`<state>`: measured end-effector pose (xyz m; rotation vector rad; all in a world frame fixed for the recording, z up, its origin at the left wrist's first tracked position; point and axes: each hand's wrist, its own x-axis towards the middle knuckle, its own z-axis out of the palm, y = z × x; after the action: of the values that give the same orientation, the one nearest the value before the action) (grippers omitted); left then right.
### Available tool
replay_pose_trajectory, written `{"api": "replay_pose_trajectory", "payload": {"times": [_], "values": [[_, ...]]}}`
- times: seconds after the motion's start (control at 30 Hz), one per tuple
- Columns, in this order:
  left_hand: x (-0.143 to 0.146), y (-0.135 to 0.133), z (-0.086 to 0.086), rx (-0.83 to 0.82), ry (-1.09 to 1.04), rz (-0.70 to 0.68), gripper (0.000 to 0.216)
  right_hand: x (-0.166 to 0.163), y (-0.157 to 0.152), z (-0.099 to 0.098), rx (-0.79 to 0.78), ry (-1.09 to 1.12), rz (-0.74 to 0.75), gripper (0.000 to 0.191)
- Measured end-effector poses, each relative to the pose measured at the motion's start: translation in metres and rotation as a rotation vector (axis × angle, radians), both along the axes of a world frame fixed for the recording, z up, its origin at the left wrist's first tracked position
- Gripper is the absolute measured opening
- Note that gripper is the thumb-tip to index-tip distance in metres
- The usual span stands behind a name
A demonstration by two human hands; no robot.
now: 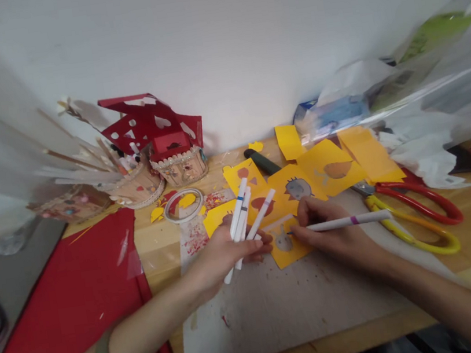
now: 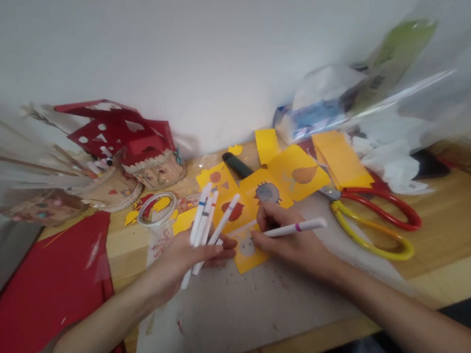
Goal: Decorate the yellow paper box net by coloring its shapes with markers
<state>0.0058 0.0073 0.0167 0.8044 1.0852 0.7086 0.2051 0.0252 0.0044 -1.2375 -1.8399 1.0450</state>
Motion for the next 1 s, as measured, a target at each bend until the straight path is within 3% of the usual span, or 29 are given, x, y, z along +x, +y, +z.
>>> {"api": "replay_pose_trajectory", "payload": {"times": [0.53,1.0], "values": [[-0.0009,-0.0002,-0.002,0.016,-0.002,0.005,0.031,-0.0003,-0.0017,-0.0003,-0.009,-0.103,0.015,0.023],[-0.0025,-0.0001,-0.0023,0.031,-0.004,-0.028,0.039,-0.0001,-0.0009,-0.0014,-0.006,-0.044,0.009,0.024]]}}
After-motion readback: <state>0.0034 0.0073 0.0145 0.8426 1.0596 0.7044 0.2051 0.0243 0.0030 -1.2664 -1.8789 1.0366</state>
